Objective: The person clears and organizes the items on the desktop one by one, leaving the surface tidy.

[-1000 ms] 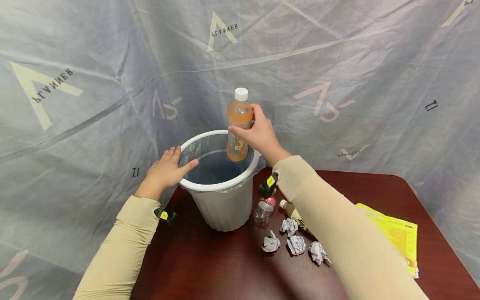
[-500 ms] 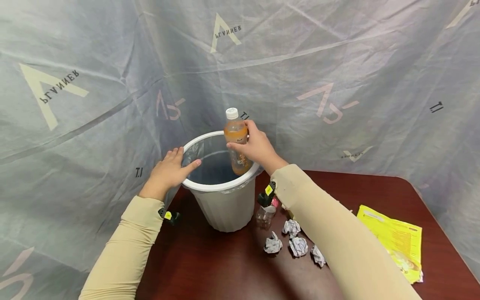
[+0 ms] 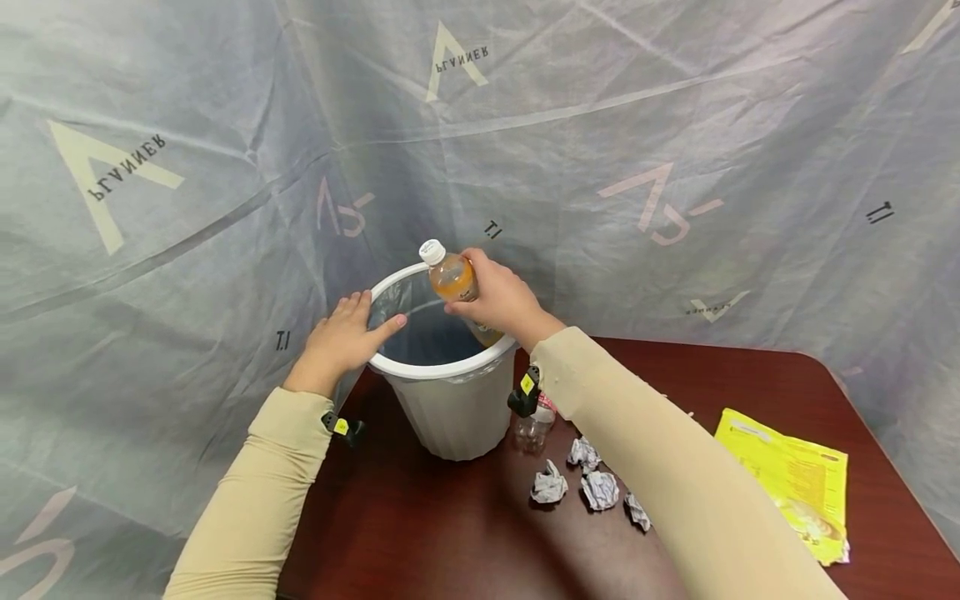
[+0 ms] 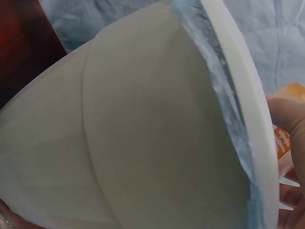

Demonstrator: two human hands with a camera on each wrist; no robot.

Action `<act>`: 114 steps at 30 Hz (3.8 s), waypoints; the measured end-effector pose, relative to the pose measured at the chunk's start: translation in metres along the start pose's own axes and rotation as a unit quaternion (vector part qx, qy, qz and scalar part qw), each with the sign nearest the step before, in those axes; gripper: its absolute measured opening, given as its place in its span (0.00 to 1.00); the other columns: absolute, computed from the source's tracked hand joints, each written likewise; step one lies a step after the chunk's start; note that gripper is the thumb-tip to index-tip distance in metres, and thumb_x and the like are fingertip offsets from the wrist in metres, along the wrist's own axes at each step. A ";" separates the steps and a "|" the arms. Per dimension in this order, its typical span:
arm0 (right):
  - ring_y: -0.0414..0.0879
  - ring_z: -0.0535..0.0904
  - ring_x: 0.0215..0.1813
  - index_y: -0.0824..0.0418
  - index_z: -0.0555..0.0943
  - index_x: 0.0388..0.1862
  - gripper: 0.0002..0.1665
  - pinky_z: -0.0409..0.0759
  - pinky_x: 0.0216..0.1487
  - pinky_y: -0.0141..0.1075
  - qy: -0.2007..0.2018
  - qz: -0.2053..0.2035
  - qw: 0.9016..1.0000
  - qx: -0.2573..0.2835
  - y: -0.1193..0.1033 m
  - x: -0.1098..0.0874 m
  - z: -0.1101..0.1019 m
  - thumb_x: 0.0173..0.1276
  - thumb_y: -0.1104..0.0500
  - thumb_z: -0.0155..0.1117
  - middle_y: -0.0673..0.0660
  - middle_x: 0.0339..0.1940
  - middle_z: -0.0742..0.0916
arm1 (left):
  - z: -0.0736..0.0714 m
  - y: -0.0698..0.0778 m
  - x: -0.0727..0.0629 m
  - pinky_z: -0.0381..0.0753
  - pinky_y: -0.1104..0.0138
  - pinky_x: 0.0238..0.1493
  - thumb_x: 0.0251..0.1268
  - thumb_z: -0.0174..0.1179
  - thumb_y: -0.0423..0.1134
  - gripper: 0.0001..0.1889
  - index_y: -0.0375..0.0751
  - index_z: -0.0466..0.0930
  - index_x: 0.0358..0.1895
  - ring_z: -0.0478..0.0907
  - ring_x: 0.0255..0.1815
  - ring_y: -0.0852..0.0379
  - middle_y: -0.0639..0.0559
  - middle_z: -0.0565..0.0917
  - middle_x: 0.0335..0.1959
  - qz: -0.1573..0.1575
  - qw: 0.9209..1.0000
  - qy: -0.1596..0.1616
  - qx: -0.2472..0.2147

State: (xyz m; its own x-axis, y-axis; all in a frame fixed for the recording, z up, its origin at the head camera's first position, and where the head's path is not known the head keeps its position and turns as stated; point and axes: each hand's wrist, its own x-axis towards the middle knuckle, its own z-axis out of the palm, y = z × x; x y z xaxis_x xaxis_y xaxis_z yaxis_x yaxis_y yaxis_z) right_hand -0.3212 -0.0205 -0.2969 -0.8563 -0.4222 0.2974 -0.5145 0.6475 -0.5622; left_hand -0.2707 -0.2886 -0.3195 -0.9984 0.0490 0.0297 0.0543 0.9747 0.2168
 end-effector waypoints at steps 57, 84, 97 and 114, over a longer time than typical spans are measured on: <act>0.67 0.72 0.68 0.61 0.61 0.76 0.46 0.74 0.62 0.62 0.126 0.115 0.983 0.074 0.201 -0.112 -0.081 0.69 0.44 0.70 0.68 0.67 0.76 | 0.000 0.004 -0.007 0.42 0.35 0.75 0.64 0.27 0.82 0.60 0.34 0.35 0.82 0.36 0.82 0.33 0.29 0.43 0.81 -0.004 1.000 -0.002 -0.023; 0.69 0.73 0.66 0.61 0.55 0.80 0.53 0.76 0.57 0.61 -0.018 0.183 0.977 0.105 0.312 -0.203 -0.006 0.68 0.39 0.69 0.74 0.69 0.74 | -0.001 0.006 -0.007 0.41 0.36 0.76 0.64 0.28 0.82 0.59 0.34 0.35 0.82 0.36 0.82 0.34 0.30 0.43 0.81 -0.007 0.999 -0.001 -0.034; 0.48 0.82 0.40 0.69 0.71 0.70 0.43 0.82 0.35 0.38 -0.056 0.165 0.982 0.078 0.325 -0.208 0.012 0.66 0.44 0.72 0.63 0.45 0.86 | 0.000 0.008 -0.007 0.43 0.35 0.75 0.65 0.28 0.81 0.59 0.33 0.35 0.82 0.37 0.82 0.32 0.28 0.44 0.81 -0.005 0.999 0.001 -0.034; 0.49 0.82 0.30 0.69 0.73 0.66 0.37 0.83 0.22 0.41 -0.034 0.141 0.988 0.046 0.294 -0.178 -0.029 0.67 0.49 0.71 0.64 0.38 0.86 | -0.001 0.007 -0.007 0.42 0.35 0.75 0.65 0.27 0.82 0.59 0.33 0.35 0.81 0.37 0.81 0.32 0.28 0.43 0.81 -0.003 1.000 -0.001 -0.031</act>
State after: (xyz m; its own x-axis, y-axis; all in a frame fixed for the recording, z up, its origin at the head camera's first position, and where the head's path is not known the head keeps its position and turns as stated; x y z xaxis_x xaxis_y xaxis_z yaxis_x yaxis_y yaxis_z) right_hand -0.3211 0.2637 -0.4928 -0.9585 -0.2767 0.0689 -0.2473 0.6861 -0.6842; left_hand -0.2630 -0.2827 -0.3175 -0.9987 0.0433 0.0271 0.0491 0.9598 0.2765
